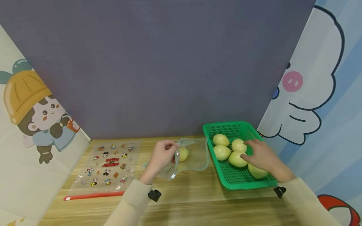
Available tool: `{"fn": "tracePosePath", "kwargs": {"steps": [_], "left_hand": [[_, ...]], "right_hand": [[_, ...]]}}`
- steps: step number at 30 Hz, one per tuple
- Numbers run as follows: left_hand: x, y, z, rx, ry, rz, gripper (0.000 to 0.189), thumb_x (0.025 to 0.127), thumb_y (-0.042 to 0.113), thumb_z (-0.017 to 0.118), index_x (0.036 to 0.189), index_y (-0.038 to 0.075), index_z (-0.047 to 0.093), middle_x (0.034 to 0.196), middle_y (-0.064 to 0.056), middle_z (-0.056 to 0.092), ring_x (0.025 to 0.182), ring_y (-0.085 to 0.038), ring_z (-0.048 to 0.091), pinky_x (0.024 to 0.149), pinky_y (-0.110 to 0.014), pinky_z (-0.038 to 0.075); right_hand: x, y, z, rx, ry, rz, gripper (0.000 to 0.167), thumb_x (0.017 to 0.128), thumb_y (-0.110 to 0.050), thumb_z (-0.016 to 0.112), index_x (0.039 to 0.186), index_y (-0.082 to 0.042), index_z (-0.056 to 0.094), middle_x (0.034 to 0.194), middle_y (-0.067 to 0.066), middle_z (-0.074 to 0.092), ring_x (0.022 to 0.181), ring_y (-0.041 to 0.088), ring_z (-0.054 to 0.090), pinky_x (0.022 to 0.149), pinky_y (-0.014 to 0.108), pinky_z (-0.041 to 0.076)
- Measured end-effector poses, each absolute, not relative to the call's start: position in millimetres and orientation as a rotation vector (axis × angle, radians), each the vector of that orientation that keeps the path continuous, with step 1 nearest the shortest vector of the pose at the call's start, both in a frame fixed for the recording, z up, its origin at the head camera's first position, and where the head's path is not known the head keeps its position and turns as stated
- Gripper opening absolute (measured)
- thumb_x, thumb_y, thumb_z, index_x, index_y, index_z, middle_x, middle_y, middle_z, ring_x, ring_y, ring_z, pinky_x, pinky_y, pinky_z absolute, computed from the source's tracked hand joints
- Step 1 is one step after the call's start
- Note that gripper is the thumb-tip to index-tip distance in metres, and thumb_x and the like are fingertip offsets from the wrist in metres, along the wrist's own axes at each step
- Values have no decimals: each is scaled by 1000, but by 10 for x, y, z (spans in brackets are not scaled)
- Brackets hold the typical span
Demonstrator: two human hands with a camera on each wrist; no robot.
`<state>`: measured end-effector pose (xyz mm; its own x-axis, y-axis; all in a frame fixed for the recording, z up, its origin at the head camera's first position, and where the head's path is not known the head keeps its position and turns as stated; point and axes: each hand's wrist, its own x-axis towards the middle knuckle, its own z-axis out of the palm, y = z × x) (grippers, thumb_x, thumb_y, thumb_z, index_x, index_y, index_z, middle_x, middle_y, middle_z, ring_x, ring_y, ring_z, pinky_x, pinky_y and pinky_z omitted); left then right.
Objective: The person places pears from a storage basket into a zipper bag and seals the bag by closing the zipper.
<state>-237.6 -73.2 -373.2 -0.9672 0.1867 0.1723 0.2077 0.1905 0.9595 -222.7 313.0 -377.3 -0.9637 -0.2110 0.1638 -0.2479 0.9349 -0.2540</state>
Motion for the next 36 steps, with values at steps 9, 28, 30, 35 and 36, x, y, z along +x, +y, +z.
{"fn": "tracePosePath", "kwargs": {"steps": [9, 28, 30, 35, 36], "left_hand": [[-2368, -742, -3748, -383, -2427, -1936, 17, 101, 10, 62, 96, -2, 73, 69, -8, 68, 52, -18, 64, 52, -32, 59], [-2335, -753, -3733, -405, -2426, -1953, 19, 102, 13, 61, 97, 0, 73, 68, -8, 68, 53, -21, 65, 60, -54, 61], [-2334, -753, -3736, -405, -2422, -1964, 18, 102, 13, 61, 98, 0, 73, 68, -8, 68, 54, -21, 66, 59, -52, 61], [-2324, -756, -3735, -406, -2420, -1966, 19, 102, 13, 61, 98, -1, 73, 69, -8, 68, 54, -21, 66, 55, -41, 61], [-2319, -757, -3730, -404, -2421, -1969, 19, 102, 13, 61, 99, -1, 73, 69, -9, 68, 54, -21, 66, 56, -42, 61]], "right_hand": [[-2203, 3293, -3921, 304, -2991, 393, 62, 88, -36, 77, 131, 5, 60, 131, 38, 54, 114, 59, 53, 82, 69, 51], [-2227, 3445, -4150, 149, -3172, 460, 72, 88, -46, 75, 137, 4, 56, 138, 43, 44, 124, 67, 39, 79, 77, 47], [-2233, 3452, -4179, 144, -3179, 463, 72, 89, -45, 75, 137, 5, 55, 140, 43, 43, 126, 67, 37, 84, 78, 45], [-2257, 3471, -4244, 161, -3197, 456, 73, 88, -44, 76, 136, 7, 55, 136, 43, 46, 123, 65, 41, 85, 74, 47], [-2260, 3473, -4254, 161, -3204, 459, 74, 88, -44, 76, 136, 7, 55, 134, 43, 47, 121, 65, 44, 84, 73, 49]]}}
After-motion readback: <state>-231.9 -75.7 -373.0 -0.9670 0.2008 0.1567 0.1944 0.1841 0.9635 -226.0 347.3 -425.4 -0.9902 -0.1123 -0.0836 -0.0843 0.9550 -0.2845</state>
